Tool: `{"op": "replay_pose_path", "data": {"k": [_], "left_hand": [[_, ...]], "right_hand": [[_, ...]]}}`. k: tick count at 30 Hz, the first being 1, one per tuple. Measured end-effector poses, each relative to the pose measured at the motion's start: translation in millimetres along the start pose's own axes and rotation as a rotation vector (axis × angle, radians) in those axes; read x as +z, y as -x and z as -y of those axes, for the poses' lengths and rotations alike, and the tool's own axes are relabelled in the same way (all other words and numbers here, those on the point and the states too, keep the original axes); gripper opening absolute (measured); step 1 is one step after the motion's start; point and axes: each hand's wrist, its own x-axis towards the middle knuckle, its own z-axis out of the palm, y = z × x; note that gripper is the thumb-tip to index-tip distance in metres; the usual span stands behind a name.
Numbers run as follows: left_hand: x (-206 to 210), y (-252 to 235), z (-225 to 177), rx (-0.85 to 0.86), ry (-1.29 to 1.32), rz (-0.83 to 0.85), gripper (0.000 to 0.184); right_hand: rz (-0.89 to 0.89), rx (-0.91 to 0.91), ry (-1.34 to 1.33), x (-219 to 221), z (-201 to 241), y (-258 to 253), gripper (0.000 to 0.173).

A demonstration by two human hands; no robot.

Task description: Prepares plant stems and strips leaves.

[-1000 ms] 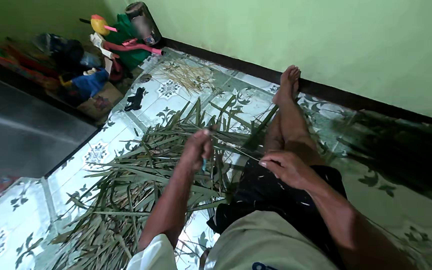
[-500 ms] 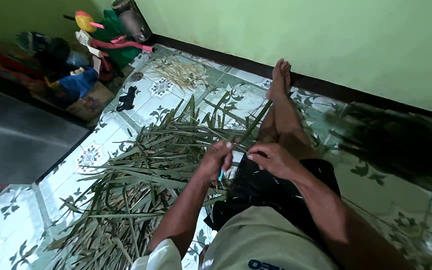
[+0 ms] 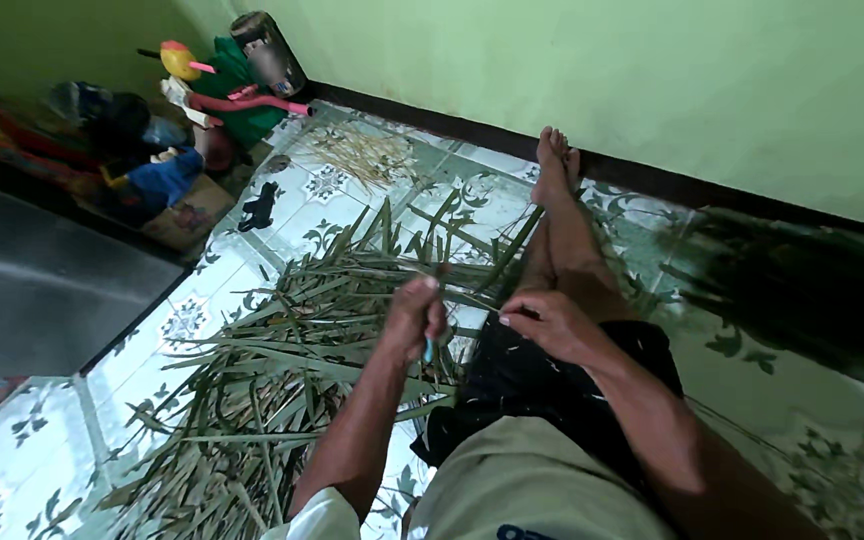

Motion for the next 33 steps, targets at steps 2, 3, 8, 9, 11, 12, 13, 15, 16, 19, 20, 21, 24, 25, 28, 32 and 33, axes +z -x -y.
{"op": "replay_pose_path", "data": {"k": [2, 3, 8, 9, 11, 12, 13, 15, 16, 19, 20, 21, 24, 25, 28, 32, 33], "left_hand": [[21, 3, 16, -0.087, -0.083, 0.110, 0.024], [27, 4, 17, -0.095, -0.091, 0.132, 0.024], [-4, -1, -7, 0.013, 0.054, 0.037, 0.039], [-5, 0, -7, 0.015, 0.070, 0.035, 0.039], [6, 5, 2, -0.039, 0.041, 0.053, 0.037], [14, 7, 6, -0.073, 0.009, 0.083, 0.035], [19, 8, 7, -0.084, 0.000, 0.107, 0.035], [13, 7, -8, -0.033, -0.015, 0.065, 0.034], [1, 5, -23, 0.021, -0.016, 0.007, 0.034], [-48, 2, -69, 0.213, -0.036, -0.218, 0.036], [-65, 2, -82, 0.271, -0.045, -0.301, 0.036], [-80, 4, -92, 0.327, -0.034, -0.379, 0.037], [-100, 7, -91, 0.454, 0.082, -0.530, 0.039], [-98, 8, -78, 0.438, 0.101, -0.539, 0.040], [-58, 13, -14, 0.229, 0.062, -0.326, 0.041], [21, 10, 31, -0.072, -0.085, 0.112, 0.043], [28, 6, 31, -0.076, -0.079, 0.136, 0.039]], "right_hand": [[0.016, -0.002, -0.002, 4, 6, -3, 0.019], [0.015, -0.015, 0.002, 4, 6, -3, 0.019], [0.026, -0.028, 0.022, -5, -3, 4, 0.019], [0.028, -0.024, 0.021, -4, -2, 4, 0.019], [0.031, -0.018, 0.017, -2, 0, 2, 0.019], [0.034, -0.018, 0.016, -2, 1, 2, 0.019], [0.037, -0.021, 0.017, -3, 1, 2, 0.019], [0.034, -0.027, 0.019, -8, -2, 6, 0.019], [0.035, -0.014, 0.021, -12, -4, 10, 0.019], [0.024, 0.061, 0.034, -25, -16, 21, 0.017], [0.014, 0.079, 0.031, -27, -19, 23, 0.016], [0.007, 0.095, 0.024, -29, -22, 23, 0.016], [-0.013, 0.129, 0.003, -26, -20, 18, 0.017], [-0.016, 0.137, -0.006, -24, -17, 16, 0.017], [0.016, 0.138, -0.024, -18, -5, 6, 0.017], [0.085, 0.086, -0.001, -8, 7, -1, 0.021], [0.095, 0.073, -0.002, -7, 7, -1, 0.021]]}}
